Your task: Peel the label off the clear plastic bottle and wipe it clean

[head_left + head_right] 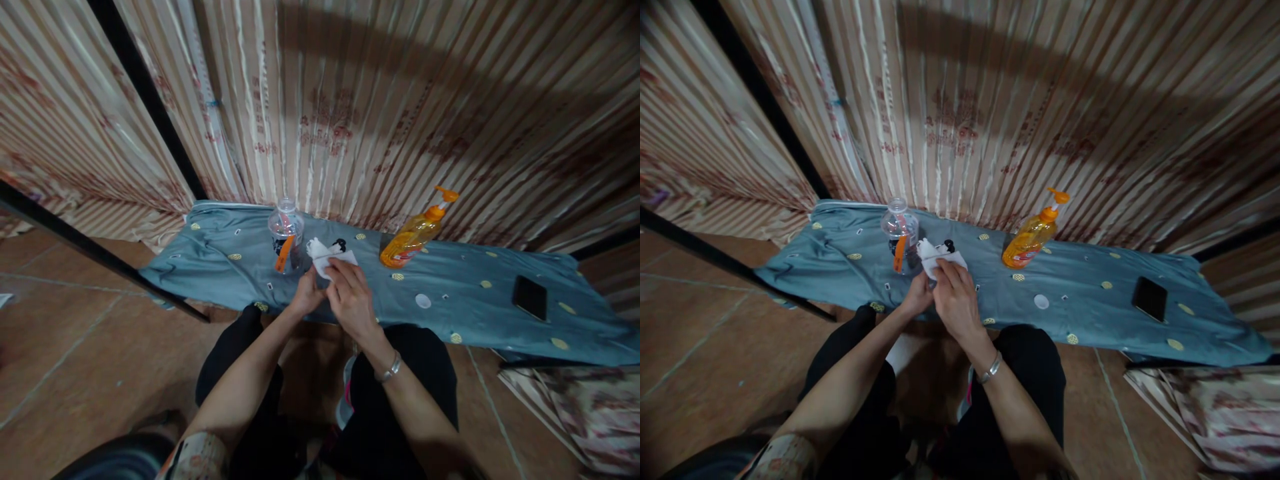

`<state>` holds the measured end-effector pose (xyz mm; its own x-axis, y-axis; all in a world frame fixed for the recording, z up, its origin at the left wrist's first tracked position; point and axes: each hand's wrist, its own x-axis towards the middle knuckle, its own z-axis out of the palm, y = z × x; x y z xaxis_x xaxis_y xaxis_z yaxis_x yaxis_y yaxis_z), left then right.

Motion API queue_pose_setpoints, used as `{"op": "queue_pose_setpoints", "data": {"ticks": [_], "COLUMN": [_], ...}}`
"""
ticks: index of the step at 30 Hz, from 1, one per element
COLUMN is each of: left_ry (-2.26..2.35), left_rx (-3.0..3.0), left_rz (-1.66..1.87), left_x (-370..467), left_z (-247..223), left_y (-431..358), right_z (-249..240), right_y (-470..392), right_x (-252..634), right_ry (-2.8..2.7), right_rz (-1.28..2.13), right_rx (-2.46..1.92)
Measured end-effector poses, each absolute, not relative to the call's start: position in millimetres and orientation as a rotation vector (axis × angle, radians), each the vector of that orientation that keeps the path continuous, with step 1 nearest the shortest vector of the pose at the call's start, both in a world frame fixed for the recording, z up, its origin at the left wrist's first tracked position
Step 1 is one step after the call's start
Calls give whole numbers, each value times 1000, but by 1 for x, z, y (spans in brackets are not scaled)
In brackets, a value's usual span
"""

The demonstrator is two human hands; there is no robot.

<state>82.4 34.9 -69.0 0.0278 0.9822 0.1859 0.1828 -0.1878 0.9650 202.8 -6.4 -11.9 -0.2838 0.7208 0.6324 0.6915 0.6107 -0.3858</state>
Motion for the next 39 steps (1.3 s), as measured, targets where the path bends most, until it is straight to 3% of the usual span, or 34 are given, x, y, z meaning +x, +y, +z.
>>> {"op": "queue_pose_setpoints", "data": {"ticks": [8, 20, 27, 39], "left_ry": [1262, 1290, 1303, 1348], "left_rx": [1502, 1532, 1521, 1491], "left_rz": [1249, 1290, 1355, 1318], "left_x": [79, 76, 69, 78], "left_z": [-76, -64, -60, -71], "left_y": [36, 28, 27, 39], "right_z": [-41, -93, -82, -80], "right_y": [16, 17, 13, 64], "right_x": [221, 232, 254, 310], "right_ry": [-1479, -1565, -1312, -1534], "right_rz": [565, 836, 1415, 906], "right_rx": [-1329, -1568, -1355, -1777]}}
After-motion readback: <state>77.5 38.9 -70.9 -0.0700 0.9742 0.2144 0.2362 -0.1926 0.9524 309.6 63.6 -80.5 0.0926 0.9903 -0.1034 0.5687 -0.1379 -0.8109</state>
